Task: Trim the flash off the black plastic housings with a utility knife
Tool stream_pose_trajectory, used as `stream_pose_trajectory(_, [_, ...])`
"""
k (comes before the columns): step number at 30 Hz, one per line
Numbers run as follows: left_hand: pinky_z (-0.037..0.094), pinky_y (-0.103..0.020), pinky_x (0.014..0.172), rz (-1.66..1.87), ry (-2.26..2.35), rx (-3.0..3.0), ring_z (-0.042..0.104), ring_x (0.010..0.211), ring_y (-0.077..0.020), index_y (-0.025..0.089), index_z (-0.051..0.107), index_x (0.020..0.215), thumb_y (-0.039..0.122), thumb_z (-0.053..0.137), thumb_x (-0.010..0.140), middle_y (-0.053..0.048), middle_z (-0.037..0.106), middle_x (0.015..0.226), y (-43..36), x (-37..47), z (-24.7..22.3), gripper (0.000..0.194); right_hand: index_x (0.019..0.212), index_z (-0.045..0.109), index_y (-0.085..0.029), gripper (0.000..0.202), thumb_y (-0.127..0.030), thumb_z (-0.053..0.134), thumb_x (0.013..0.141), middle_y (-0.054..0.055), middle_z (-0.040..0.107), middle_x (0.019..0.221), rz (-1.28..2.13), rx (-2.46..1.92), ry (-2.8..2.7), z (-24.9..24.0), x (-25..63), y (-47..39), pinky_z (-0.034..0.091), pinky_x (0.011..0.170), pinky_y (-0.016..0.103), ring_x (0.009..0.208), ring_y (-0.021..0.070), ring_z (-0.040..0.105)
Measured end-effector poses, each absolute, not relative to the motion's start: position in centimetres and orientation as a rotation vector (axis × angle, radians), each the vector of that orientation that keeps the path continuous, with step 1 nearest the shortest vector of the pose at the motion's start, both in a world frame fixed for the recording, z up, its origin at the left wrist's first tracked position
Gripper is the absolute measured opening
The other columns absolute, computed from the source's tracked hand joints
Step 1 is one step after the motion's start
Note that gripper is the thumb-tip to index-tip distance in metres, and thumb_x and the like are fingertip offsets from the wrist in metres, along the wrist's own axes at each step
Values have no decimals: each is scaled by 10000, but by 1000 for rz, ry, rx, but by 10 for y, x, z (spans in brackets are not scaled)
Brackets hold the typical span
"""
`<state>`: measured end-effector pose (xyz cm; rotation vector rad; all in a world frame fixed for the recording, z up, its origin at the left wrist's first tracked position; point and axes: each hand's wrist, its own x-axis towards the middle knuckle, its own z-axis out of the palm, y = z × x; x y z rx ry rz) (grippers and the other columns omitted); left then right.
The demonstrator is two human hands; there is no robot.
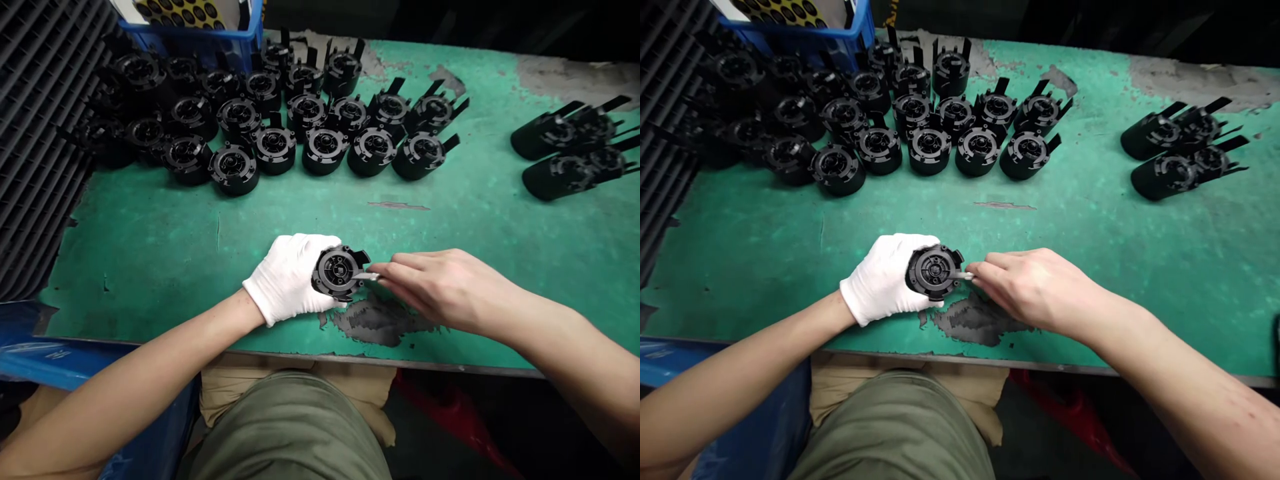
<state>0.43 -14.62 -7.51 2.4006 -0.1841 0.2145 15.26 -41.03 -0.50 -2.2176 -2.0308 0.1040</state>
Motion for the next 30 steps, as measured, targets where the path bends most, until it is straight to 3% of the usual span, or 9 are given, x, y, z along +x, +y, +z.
stream_pose_trajectory(4, [582,-506,1055,153,-174,2391,761,1250,-395,189,614,1439,760,900,768,-167,770,1366,-147,4,-73,927,1408,645,-158,304,-230,568,1122,50,714,989,111,-2306,-1742,-3,136,-420,503,713,293,789,168,683])
stream_pose_trajectory(8, [573,-536,1085,238,-164,2389,741,1285,-401,189,613,1375,728,962,704,-189,745,1403,-148,0,-75,929,1490,588,-163,371,-201,547,1123,50,697,988,245,-2330,-1519,-14,89,-426,565,729,294,811,175,701])
stream_pose_trajectory(13, [613,-513,988,423,-260,2341,749,1190,-359,221,566,1085,891,886,670,-200,740,1303,-146,-5,-80,850,1543,536,-173,421,-189,560,1123,59,734,1052,191,-2374,-1267,-30,45,-424,596,777,307,879,182,744])
stream_pose_trajectory(16, [628,-511,949,420,-258,2336,745,1108,-340,236,539,1035,935,855,649,-169,733,1188,-144,-6,-81,859,1532,553,-127,410,-192,555,1128,62,731,1006,110,-2461,-1260,-31,35,-422,587,738,325,814,192,742])
stream_pose_trajectory(19, [641,-519,942,414,-255,2338,750,1117,-348,241,538,1060,909,882,646,-164,727,1188,-145,-7,-81,858,1549,549,-87,434,-193,562,1128,78,739,1016,78,-2550,-1286,-26,32,-420,580,710,329,790,195,749])
stream_pose_trajectory(24, [629,-535,1087,394,-275,2297,732,1309,-365,237,554,1244,687,971,746,-199,699,1437,-149,-9,-78,790,1556,544,-88,436,-202,555,1135,48,724,948,-15,-2638,-1360,-21,31,-418,526,620,326,687,175,706])
stream_pose_trajectory(30, [645,-492,1051,246,-224,2338,781,1180,-343,226,624,1348,605,895,851,-135,780,1280,-154,-4,-67,682,1534,556,-86,410,-216,504,1148,37,700,910,-15,-2719,-1388,-21,25,-413,465,561,333,621,160,648])
